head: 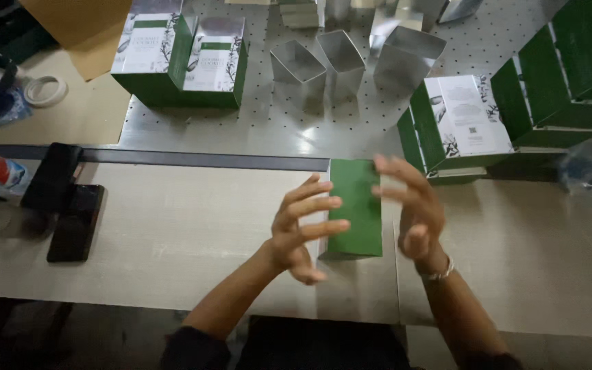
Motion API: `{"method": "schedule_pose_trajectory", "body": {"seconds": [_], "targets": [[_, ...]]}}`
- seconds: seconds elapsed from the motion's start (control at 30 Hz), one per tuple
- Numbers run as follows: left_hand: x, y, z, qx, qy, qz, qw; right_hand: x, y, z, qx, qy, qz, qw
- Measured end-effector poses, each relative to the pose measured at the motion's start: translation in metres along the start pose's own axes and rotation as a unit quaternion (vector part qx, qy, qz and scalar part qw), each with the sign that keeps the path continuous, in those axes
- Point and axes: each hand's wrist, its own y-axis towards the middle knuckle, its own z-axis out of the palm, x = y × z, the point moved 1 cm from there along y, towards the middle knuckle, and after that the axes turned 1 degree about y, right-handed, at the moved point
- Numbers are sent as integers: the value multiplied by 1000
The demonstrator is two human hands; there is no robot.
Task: The person assembles green and white cardboard boxes on a workbench. They fold the flaps of the outer sleeve, insert a stack of brown paper-wrapped items into the sleeve, and then fold the top flaps to close the box. This process is repeated for multiple boxes.
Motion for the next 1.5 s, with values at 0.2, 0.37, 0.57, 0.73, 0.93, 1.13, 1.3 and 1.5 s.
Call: {"method": "schedule_pose_trajectory", "body": {"seconds": [0.2, 0.37, 0.57, 0.73, 0.93, 1.13, 1.3, 1.5], "targets": [[5, -13, 19, 0, -72, -18, 997, -13, -10, 18, 17, -3, 39, 999], [23, 26, -32, 39, 27, 18, 999, 9, -13, -4, 5, -224, -68, 972], [14, 23, -36, 75, 103, 21, 992, 35, 2, 9, 51, -55, -48, 996], [26, 25, -52, 111, 4, -45, 993, 55, 16, 5, 73, -71, -29, 994], [41, -1, -31, 123, -147, -221, 956, 68, 24, -21, 316, -129, 38, 939], [33, -25, -23, 49, -222, -315, 921, 87, 55, 4, 402, -308, -70, 859], [31, -25, -23, 45, -123, -304, 944, 98, 78, 37, 388, -320, -121, 856], [32, -27, -17, 12, -66, -293, 954, 69, 94, 9, 504, -159, 57, 847]]}}
